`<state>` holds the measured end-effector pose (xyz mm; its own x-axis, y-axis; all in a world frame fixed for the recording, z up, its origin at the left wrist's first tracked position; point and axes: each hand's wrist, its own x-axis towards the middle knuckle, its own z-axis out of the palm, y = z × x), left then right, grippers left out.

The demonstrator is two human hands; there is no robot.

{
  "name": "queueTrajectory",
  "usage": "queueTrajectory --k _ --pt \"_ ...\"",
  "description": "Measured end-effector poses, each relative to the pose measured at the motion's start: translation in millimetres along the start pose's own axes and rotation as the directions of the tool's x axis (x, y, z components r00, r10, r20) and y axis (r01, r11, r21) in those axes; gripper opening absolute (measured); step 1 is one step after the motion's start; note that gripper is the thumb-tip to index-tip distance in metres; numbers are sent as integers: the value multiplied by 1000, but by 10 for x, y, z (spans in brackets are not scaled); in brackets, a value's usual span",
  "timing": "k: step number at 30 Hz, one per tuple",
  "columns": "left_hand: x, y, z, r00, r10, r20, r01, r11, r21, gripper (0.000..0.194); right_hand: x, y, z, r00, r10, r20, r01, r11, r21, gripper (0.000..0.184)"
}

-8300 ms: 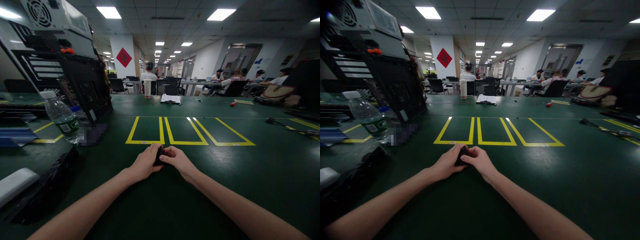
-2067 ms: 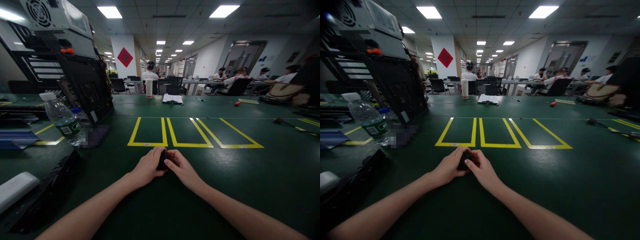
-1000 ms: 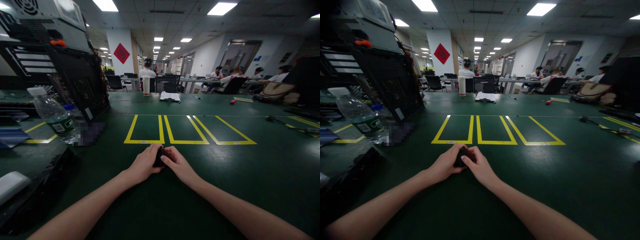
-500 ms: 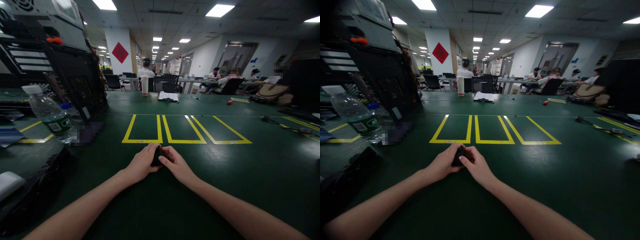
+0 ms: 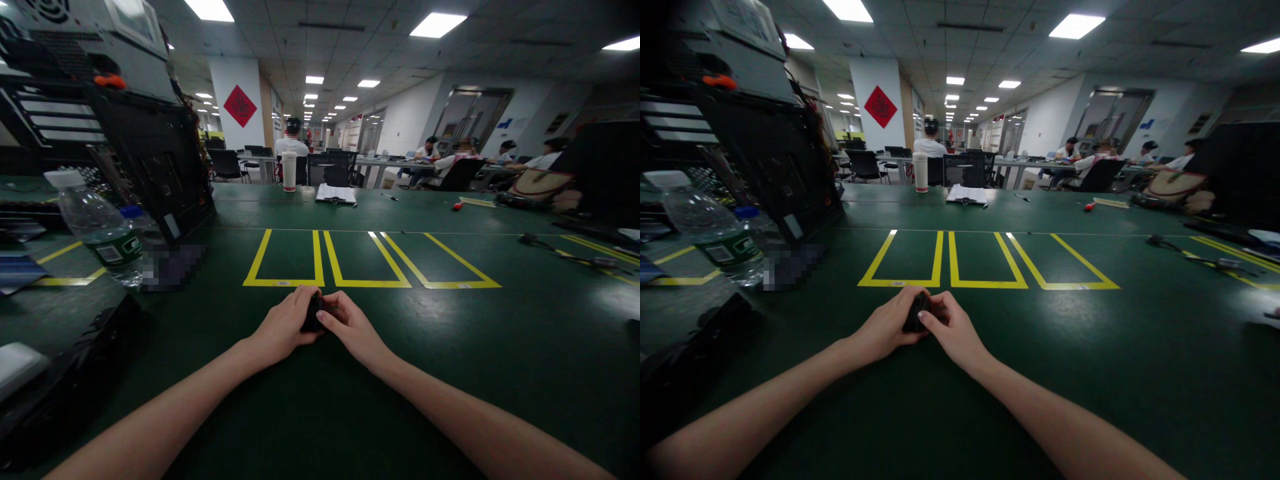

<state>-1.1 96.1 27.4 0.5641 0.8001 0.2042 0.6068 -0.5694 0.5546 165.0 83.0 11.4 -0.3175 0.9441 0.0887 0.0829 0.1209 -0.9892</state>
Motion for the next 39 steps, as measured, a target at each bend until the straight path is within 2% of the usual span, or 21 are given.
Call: queueTrajectory --k 4,8,11,13,19,27,33,39 --pt "3 -5 0 1000 1 -6 -1 1000 5 53 -19 -18 2 999 -54 4 54 999 8 19" --pt "6 -5 6 1000 4 -3 -4 1000 -4 52 3 -12 2 999 -32 -32 33 999 19 15" --pt "10 3 3 1000 6 -3 -6 1000 2 52 24 18 0 999 7 -53 -7 1000 -5 20" --pt "12 8 2 1000 4 -4 -4 1000 11 53 24 35 -1 999 22 -27 -22 1000 -14 22" --pt "10 -2 7 1000 4 -10 -3 1000 20 53 -19 1 5 998 -61 8 61 998 5 21" --pt "8 4 -2 1000 -4 -1 4 1000 5 52 -1 -10 4 1000 19 -13 -19 1000 -13 20" --pt "0 26 -24 1000 -13 13 13 1000 -12 51 -26 -38 14 999 -50 11 51 998 -37 18" --pt "9 25 -17 1000 3 1 -3 1000 4 52 -5 -38 2 1000 8 -20 -8 1000 -8 20"
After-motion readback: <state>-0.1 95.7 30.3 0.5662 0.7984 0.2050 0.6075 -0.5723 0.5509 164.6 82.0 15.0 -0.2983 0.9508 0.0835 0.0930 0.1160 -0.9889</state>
